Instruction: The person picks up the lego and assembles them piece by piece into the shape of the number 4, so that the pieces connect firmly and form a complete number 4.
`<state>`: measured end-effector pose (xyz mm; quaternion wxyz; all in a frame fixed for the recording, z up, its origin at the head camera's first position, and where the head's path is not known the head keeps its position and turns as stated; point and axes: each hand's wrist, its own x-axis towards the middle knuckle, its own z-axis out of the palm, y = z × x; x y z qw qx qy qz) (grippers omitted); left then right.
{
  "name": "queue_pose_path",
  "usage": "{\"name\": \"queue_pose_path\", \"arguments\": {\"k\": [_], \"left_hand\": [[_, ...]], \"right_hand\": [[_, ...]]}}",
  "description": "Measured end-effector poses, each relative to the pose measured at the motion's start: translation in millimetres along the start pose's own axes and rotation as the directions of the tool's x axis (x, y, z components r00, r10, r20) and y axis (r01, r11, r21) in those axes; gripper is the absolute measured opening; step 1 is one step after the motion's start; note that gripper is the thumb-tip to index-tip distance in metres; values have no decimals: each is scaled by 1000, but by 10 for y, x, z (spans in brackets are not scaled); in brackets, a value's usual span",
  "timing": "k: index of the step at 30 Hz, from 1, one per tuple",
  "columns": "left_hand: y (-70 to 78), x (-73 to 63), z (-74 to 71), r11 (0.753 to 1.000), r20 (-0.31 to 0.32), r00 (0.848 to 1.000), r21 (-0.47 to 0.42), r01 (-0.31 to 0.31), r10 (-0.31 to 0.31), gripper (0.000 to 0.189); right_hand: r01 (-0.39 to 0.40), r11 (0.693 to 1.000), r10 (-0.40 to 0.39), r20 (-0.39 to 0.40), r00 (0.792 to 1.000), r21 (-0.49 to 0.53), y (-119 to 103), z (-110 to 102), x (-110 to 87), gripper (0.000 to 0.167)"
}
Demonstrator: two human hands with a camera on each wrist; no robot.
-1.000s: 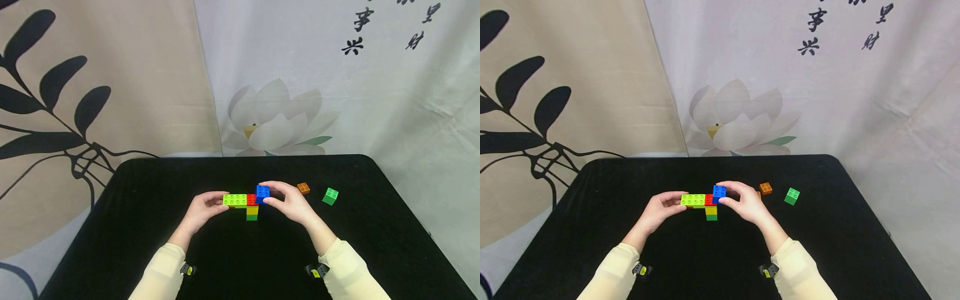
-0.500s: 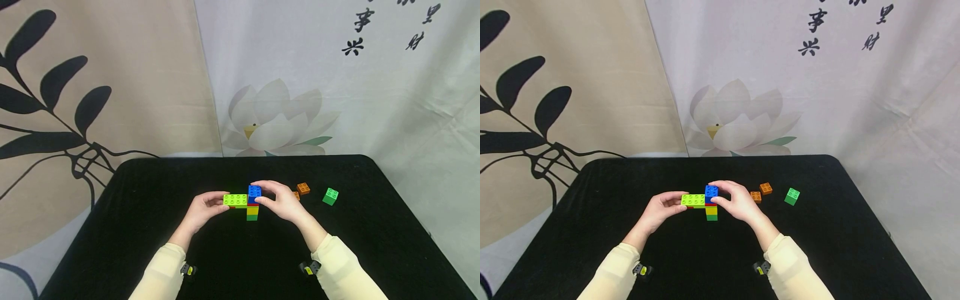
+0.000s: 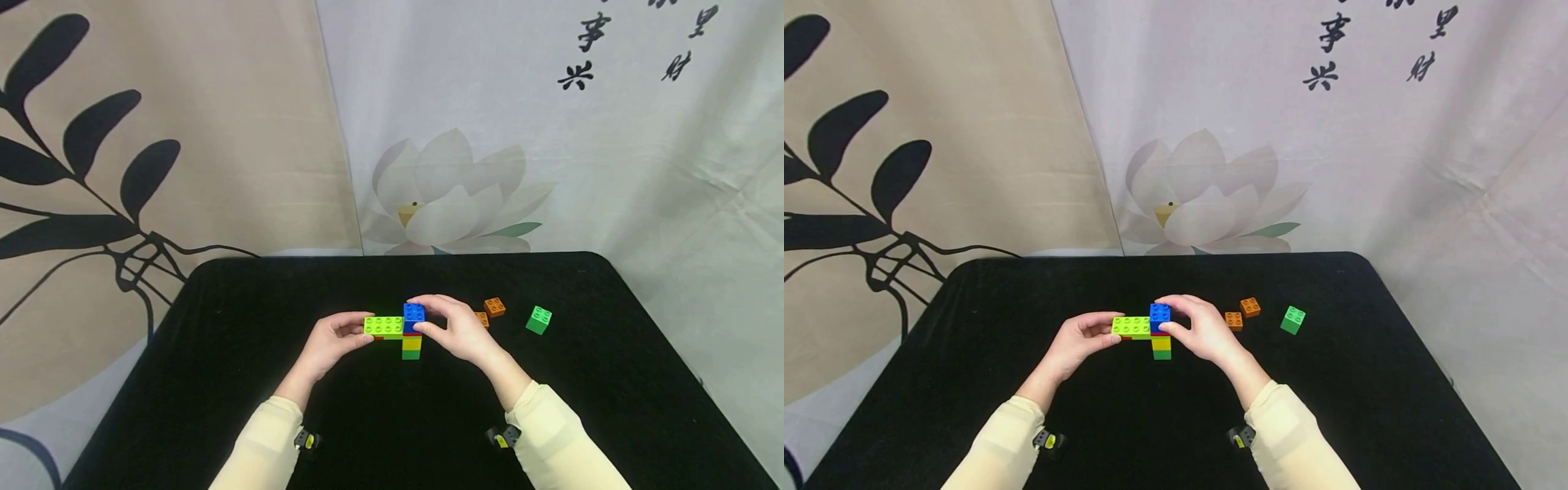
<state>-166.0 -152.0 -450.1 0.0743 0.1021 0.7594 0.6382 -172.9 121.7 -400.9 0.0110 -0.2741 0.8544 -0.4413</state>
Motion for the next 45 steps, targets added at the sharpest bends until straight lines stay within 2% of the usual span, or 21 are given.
{"name": "queue_pose_path", "arguments": {"k": [14, 23, 30, 38, 45], "left_hand": [[-10, -3, -11, 1000, 7, 1000, -8, -6, 6, 38], [-41, 7, -24, 999, 16, 1000, -33, -3, 3, 39], [-25, 1, 2, 1000, 0, 1000, -28, -3, 3, 39], [-11, -9, 24, 1000, -13, 1000, -28, 1, -2, 39], [-26, -7, 31, 999, -9, 1000, -51, -7, 6, 37]], "right_hand": [[40, 999, -40, 5, 999, 2, 29, 1, 13, 37], [58, 998, -58, 20, 998, -37, 1, -11, 29, 37], [43, 997, -41, 34, 999, -60, -8, -27, 33, 35], [46, 999, -45, 22, 999, -30, 28, -24, 28, 34], [5, 1000, -5, 5, 1000, -16, 38, -4, 14, 33]]}}
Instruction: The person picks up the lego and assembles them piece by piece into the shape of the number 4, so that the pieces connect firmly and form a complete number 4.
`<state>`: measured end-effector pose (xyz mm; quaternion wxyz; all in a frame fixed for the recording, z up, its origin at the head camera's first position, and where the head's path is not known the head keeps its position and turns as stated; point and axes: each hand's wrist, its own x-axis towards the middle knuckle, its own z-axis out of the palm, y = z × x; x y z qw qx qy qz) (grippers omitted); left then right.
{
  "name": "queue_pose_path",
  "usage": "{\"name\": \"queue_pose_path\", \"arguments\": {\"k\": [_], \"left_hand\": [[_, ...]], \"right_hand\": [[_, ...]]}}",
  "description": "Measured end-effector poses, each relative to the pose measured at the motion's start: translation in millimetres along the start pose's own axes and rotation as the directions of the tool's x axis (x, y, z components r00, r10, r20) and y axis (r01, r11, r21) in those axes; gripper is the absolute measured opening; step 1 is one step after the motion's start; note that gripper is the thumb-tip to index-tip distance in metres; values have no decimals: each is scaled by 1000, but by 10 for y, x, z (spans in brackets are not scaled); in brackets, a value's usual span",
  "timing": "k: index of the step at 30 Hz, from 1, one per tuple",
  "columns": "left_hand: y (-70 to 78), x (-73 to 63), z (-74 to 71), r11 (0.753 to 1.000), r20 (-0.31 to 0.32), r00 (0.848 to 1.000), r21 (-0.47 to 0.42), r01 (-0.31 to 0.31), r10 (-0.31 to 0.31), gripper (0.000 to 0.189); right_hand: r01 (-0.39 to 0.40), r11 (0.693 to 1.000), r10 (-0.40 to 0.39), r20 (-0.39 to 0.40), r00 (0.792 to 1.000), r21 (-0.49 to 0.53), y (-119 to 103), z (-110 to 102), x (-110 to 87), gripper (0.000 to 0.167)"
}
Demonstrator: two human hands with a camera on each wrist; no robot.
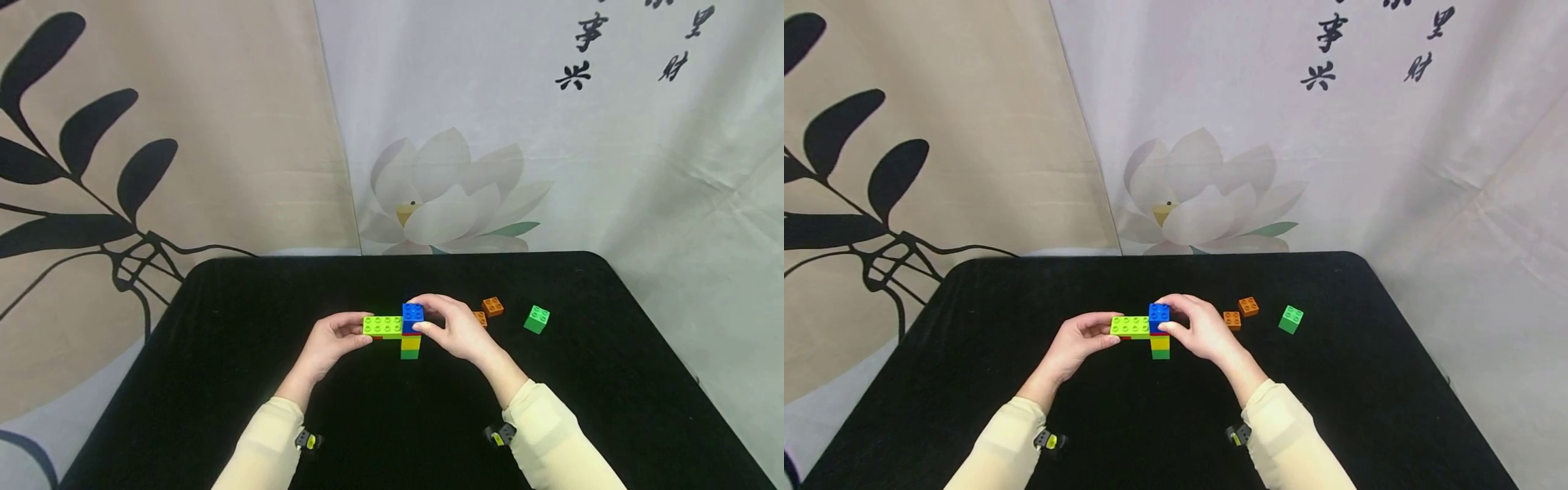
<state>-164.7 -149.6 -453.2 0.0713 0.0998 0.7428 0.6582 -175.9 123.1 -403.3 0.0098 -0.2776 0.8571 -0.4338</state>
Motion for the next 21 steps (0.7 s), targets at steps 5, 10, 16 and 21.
{"name": "queue_pose_path", "arguments": {"k": [5, 10, 16, 21], "left_hand": [[-10, 11, 10, 1000, 3, 1000, -17, 4, -4, 38], [-15, 10, 12, 1000, 4, 1000, -30, 4, -4, 38], [-15, 5, 23, 998, 4, 1000, -62, 2, -2, 39], [1, 2, 34, 998, -6, 1000, -66, 2, -2, 39]], "right_hand": [[-8, 1000, 8, -13, 1000, 30, 14, 12, -17, 34], [-37, 995, 38, -10, 999, 94, 21, 31, -24, 35], [-92, 983, 95, -13, 995, 159, 44, 38, -34, 34], [-124, 974, 129, -15, 991, 190, 66, 38, -56, 37]]}}
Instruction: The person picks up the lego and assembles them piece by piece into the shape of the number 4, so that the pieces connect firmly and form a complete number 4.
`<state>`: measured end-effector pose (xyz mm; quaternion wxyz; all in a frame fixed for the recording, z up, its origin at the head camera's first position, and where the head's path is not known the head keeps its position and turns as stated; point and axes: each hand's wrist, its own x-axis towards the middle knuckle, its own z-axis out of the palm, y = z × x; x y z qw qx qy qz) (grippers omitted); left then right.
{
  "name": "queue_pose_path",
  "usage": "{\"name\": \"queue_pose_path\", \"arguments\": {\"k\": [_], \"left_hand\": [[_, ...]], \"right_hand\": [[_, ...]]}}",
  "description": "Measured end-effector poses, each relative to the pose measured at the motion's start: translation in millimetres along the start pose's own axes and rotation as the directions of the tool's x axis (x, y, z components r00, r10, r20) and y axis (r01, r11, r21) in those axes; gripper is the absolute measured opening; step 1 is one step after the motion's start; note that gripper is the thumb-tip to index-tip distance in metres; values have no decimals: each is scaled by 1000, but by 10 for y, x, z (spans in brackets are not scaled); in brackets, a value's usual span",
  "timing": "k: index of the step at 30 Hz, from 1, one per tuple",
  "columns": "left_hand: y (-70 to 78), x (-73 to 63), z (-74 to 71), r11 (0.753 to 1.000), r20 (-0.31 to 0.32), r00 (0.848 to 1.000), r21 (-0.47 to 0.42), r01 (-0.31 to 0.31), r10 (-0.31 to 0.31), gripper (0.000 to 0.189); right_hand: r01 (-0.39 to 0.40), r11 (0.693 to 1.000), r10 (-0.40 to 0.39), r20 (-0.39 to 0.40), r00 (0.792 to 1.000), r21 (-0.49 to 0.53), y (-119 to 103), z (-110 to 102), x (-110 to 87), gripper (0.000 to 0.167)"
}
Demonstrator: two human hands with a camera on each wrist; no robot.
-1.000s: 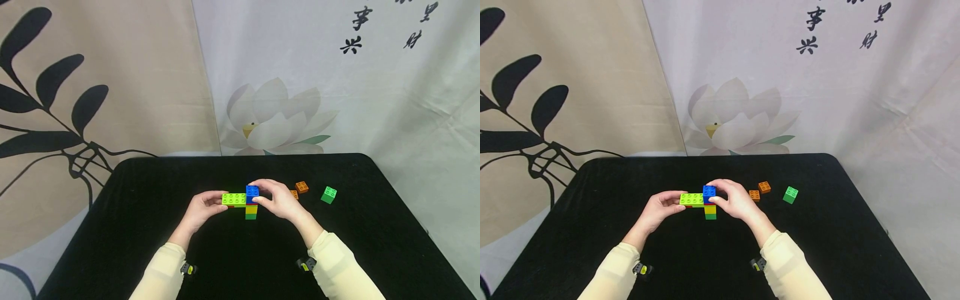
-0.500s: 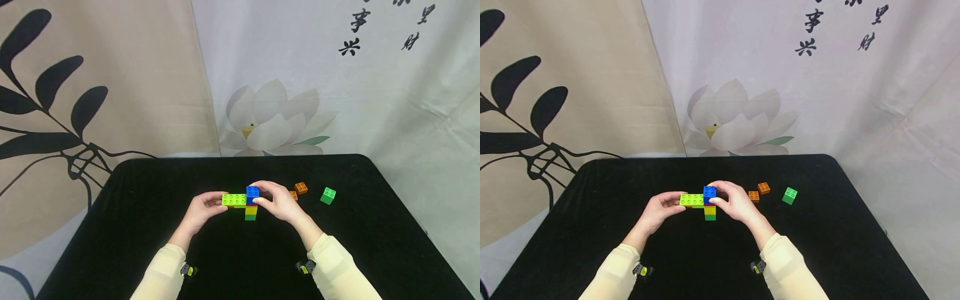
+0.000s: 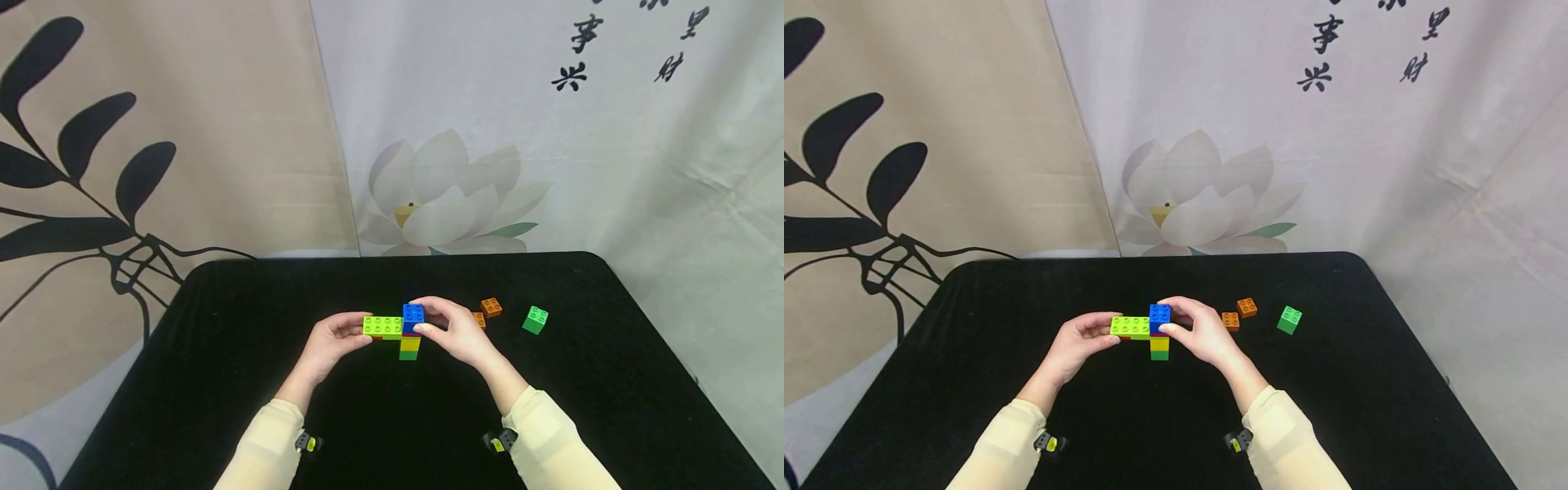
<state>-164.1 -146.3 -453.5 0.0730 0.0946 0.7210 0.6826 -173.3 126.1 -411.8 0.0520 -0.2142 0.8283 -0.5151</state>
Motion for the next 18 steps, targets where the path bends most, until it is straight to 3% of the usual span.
{"name": "queue_pose_path", "arguments": {"k": [6, 18], "left_hand": [[5, -8, -12, 1000, 9, 1000, -9, 7, -7, 37], [-5, 2, -37, 999, 12, 1000, 28, 15, -15, 37]], "right_hand": [[-25, 999, 25, -4, 1000, 25, 62, -59, -91, 40], [-58, 997, 54, -81, 995, -52, 397, -409, -387, 46]]}}
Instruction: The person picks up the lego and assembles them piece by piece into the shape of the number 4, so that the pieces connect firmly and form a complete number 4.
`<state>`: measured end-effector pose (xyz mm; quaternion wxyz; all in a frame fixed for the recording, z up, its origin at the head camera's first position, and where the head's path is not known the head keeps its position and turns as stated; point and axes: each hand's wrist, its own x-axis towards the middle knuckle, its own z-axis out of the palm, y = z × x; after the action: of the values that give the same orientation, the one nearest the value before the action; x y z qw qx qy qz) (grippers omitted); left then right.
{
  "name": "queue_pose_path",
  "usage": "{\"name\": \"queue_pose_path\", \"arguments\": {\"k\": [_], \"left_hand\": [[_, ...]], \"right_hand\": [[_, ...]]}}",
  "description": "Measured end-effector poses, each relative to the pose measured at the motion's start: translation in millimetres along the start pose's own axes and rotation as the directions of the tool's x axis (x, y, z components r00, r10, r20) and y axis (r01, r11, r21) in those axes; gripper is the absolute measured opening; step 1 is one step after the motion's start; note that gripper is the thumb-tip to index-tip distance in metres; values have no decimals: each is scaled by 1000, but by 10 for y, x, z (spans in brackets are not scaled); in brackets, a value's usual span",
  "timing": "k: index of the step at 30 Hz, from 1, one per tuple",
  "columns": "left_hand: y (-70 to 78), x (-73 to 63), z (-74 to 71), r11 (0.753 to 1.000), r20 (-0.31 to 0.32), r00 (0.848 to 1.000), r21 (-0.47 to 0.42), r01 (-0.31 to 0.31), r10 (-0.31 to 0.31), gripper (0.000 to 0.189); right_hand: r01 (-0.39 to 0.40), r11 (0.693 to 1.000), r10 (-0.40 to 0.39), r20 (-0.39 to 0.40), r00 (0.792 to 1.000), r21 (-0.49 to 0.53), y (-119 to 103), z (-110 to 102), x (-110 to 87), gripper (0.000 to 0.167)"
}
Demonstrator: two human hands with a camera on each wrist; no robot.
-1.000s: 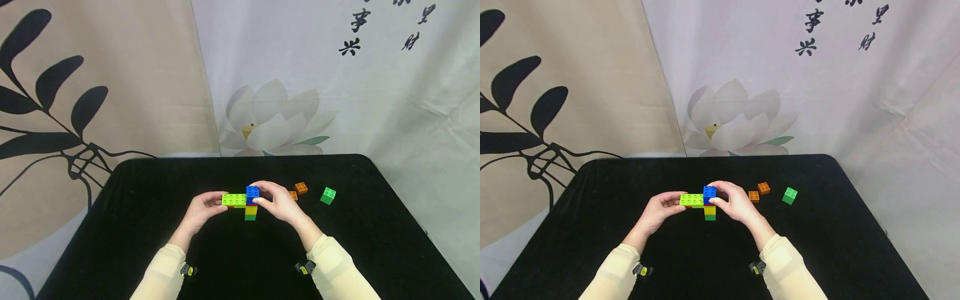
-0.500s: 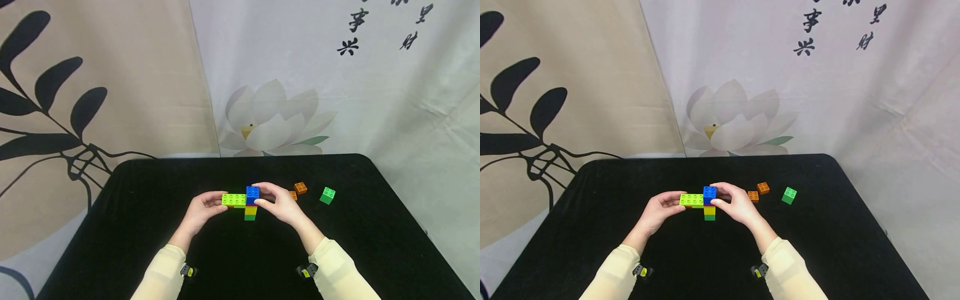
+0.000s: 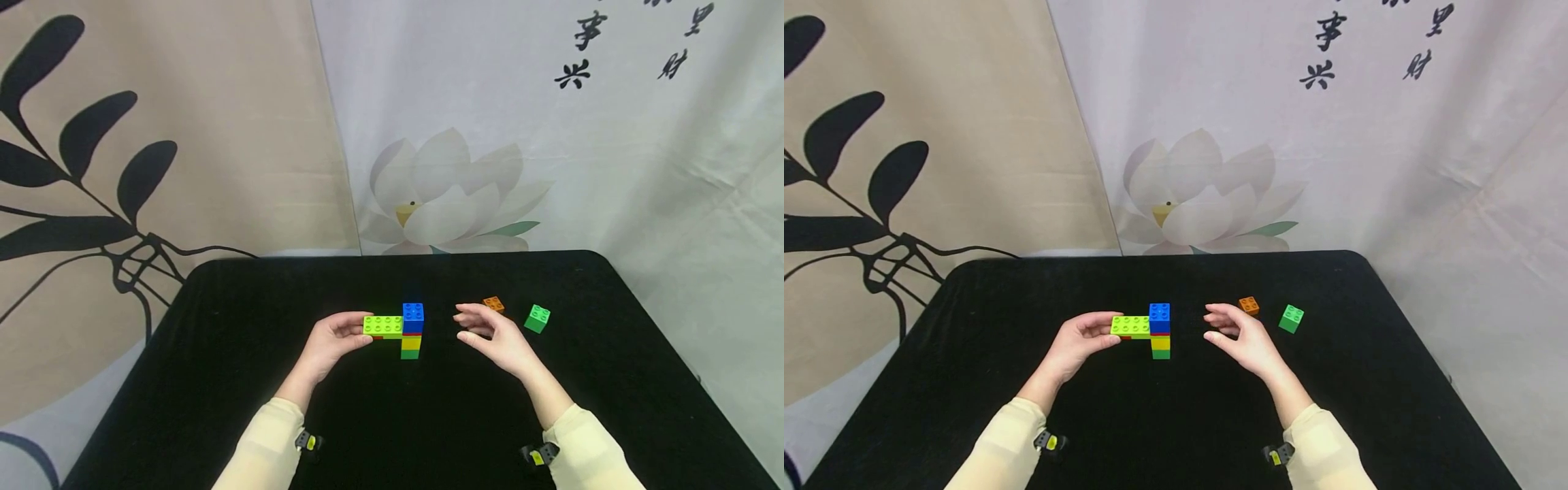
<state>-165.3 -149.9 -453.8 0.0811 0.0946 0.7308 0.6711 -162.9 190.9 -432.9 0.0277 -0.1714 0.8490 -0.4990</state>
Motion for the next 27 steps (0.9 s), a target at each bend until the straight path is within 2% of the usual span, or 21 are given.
{"name": "queue_pose_path", "arguments": {"k": [4, 8, 14, 21, 27], "left_hand": [[9, -2, 2, 1000, 4, 1000, 2, -1, 1, 37], [14, -2, 3, 1000, 6, 1000, -13, -2, 2, 36], [16, -4, 5, 1000, 4, 1000, -23, 4, -4, 36], [10, -2, 8, 1000, 1, 1000, -23, -2, 2, 36], [9, -6, 9, 1000, -3, 1000, -21, 0, 0, 37]], "right_hand": [[-14, 999, 11, -54, 998, -45, 123, -219, -97, 47], [-22, 990, 5, -125, 992, -137, 207, -458, -185, 49], [-76, 973, 36, -185, 982, -216, 324, -754, -268, 52], [-100, 953, 38, -214, 976, -287, 448, -955, -306, 56], [-149, 940, 87, -204, 975, -308, 543, -1016, -290, 61]]}}
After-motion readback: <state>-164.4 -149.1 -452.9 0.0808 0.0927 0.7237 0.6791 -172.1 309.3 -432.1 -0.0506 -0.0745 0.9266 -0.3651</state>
